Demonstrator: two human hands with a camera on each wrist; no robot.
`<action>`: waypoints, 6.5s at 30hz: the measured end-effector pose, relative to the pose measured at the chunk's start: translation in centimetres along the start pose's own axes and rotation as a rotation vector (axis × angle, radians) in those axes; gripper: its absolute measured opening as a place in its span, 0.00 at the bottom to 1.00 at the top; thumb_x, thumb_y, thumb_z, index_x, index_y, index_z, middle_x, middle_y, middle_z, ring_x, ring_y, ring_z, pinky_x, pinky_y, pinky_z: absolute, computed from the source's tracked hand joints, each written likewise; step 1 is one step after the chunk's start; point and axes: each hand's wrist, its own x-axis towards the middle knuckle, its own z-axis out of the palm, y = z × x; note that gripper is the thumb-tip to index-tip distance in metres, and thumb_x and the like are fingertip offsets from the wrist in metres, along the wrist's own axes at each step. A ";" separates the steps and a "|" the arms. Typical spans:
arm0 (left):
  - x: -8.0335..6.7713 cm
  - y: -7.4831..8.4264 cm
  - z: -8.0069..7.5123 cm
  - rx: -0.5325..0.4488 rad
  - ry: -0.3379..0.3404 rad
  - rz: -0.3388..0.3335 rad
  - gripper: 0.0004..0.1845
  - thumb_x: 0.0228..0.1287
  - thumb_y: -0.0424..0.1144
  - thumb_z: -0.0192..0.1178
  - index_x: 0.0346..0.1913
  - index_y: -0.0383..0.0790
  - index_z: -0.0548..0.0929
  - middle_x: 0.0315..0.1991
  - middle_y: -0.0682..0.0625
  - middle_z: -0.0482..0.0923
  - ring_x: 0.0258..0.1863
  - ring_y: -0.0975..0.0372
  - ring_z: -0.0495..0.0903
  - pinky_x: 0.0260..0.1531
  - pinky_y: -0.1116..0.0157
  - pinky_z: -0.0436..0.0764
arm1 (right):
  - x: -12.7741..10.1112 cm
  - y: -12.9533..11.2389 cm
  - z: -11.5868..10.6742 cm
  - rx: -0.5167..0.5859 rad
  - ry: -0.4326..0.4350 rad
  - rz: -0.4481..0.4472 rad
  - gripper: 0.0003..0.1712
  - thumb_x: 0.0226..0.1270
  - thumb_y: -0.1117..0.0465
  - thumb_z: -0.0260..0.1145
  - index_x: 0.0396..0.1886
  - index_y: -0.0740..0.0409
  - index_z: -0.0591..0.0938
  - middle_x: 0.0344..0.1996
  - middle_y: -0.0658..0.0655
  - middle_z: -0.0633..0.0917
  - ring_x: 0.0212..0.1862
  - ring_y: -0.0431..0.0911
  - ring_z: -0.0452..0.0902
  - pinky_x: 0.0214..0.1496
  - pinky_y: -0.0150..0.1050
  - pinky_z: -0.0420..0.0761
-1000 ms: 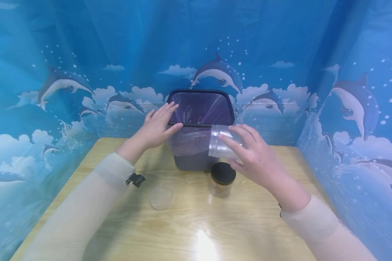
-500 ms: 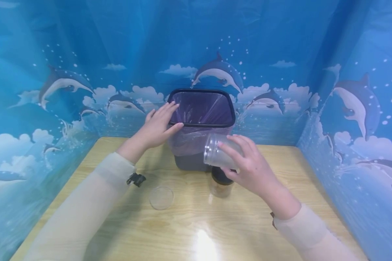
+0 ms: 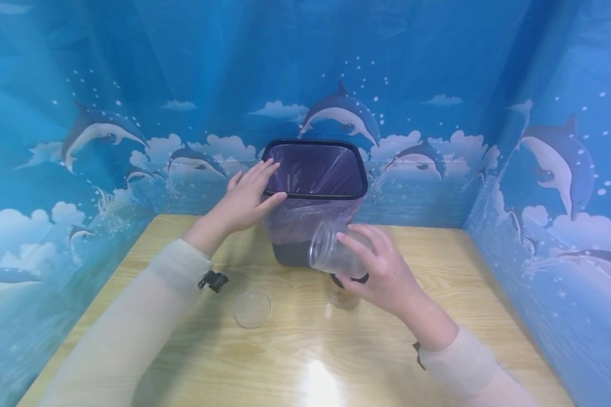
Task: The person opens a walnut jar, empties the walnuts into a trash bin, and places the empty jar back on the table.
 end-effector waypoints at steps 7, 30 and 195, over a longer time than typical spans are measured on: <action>-0.2 -0.1 0.1 0.011 0.002 -0.002 0.44 0.72 0.72 0.35 0.82 0.52 0.45 0.82 0.51 0.40 0.80 0.55 0.38 0.73 0.40 0.38 | -0.7 -0.3 1.2 0.071 -0.004 0.046 0.39 0.57 0.48 0.70 0.64 0.65 0.74 0.58 0.70 0.76 0.57 0.65 0.72 0.71 0.35 0.62; 0.0 0.2 -0.1 0.006 0.007 0.006 0.44 0.71 0.72 0.35 0.82 0.53 0.45 0.82 0.53 0.39 0.80 0.55 0.38 0.73 0.40 0.37 | -2.4 -1.2 3.3 0.155 -0.010 0.127 0.47 0.50 0.44 0.73 0.64 0.69 0.73 0.57 0.67 0.76 0.58 0.59 0.73 0.71 0.33 0.63; -16.8 -5.3 11.3 0.046 -0.373 0.044 0.53 0.60 0.71 0.57 0.76 0.34 0.61 0.77 0.38 0.54 0.75 0.40 0.53 0.71 0.38 0.50 | -5.1 -1.8 4.6 0.250 -0.062 0.238 0.47 0.56 0.38 0.74 0.64 0.67 0.72 0.58 0.62 0.77 0.61 0.53 0.72 0.68 0.31 0.65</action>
